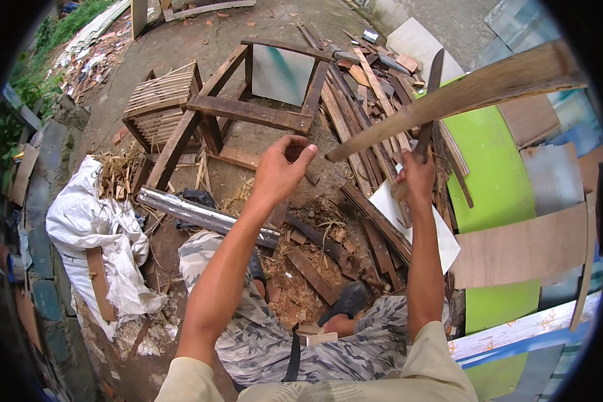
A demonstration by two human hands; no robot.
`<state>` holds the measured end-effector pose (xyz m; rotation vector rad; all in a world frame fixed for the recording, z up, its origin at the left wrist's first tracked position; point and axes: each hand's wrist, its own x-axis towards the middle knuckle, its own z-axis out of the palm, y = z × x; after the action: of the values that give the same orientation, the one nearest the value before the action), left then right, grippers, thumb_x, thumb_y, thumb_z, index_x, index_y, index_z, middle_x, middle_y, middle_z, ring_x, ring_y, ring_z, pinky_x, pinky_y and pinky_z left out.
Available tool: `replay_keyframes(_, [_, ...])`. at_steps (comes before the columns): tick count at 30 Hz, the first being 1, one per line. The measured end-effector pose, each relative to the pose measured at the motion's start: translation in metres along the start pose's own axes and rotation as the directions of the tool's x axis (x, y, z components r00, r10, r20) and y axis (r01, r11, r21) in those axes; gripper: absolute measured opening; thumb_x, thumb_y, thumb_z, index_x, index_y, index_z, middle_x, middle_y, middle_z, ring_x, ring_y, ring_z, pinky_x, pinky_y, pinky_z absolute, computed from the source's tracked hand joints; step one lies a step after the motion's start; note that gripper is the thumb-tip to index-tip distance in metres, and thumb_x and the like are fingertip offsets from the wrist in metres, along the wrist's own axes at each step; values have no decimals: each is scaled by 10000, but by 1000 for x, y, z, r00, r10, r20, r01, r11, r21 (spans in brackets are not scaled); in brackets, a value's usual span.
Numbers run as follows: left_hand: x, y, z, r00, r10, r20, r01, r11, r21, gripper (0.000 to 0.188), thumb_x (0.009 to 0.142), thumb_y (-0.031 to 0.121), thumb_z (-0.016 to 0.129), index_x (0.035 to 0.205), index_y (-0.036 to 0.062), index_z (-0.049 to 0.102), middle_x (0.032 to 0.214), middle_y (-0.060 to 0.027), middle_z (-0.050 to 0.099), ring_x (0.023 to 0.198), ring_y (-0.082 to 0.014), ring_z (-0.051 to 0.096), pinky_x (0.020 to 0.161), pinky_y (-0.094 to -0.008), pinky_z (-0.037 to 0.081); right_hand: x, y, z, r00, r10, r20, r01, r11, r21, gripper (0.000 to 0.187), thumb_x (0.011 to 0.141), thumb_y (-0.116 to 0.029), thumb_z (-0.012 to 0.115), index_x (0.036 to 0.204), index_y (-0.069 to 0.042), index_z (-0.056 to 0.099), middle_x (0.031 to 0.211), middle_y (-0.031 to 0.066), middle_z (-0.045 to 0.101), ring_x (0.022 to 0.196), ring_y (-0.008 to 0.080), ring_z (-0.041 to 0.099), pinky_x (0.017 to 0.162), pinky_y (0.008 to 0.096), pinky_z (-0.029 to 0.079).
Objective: The person sits on the ground and splits a piece of wood using a machete and a wooden mallet. They repeatedly strike the wood to separate it into smaller pieces, then inspect and reposition the wood as needed.
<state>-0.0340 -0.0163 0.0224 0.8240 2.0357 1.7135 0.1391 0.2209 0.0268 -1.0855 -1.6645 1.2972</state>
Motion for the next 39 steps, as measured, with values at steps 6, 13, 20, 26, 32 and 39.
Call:
replay_keyframes(6, [-3, -3, 0, 1000, 2, 9, -2, 1000, 28, 418, 909, 329, 682, 1097, -45, 672, 970, -164, 728, 897, -229, 702, 809, -338, 536, 24, -81, -11, 991, -64, -114, 90, 964, 249, 191, 888, -101, 662, 779, -39, 518, 553, -3, 441, 406, 107, 424, 396, 297, 403])
replay_keyframes(13, [-7, 5, 5, 999, -27, 27, 28, 999, -20, 409, 921, 325, 679, 1107, -39, 667, 975, -139, 729, 895, -191, 686, 818, -320, 522, -27, 154, 28, 968, 238, -74, -248, 884, -396, 203, 839, -106, 583, 941, 70, 586, 638, 128, 576, 452, 246, 560, 461, 407, 450])
replay_keyframes(20, [-7, 2, 6, 999, -33, 35, 31, 998, 57, 412, 909, 326, 679, 1100, -39, 663, 969, -165, 729, 871, -234, 707, 781, -342, 545, -24, 153, 41, 959, 284, 8, -272, 926, -261, 190, 869, -123, 612, 923, 44, 539, 614, 87, 540, 438, 210, 529, 439, 382, 447])
replay_keyframes(26, [2, -1, 7, 1000, -6, 14, 6, 1000, -26, 392, 921, 312, 681, 1107, -33, 667, 941, -125, 726, 857, -170, 675, 779, -311, 522, 17, 61, 22, 1000, -13, -26, 11, 996, -94, 238, 889, -168, 685, 940, 19, 547, 573, 30, 500, 392, 145, 486, 374, 319, 405])
replay_keyframes(32, [-1, -5, 3, 999, -46, 4, 46, 998, -33, 392, 919, 310, 683, 1088, -42, 663, 918, -131, 724, 846, -176, 679, 764, -312, 527, 64, -38, 15, 959, -222, -176, 237, 969, 67, 212, 898, -136, 677, 813, -15, 525, 543, 23, 477, 397, 132, 461, 383, 310, 399])
replay_keyframes(39, [2, 10, 13, 993, -81, 91, 90, 992, -92, 412, 915, 316, 686, 1112, -43, 649, 924, -143, 732, 835, -174, 692, 742, -316, 537, 37, 171, 47, 977, 161, -139, -207, 872, -444, 445, 824, -134, 610, 1247, 0, 577, 923, 223, 681, 749, 338, 683, 652, 428, 527])
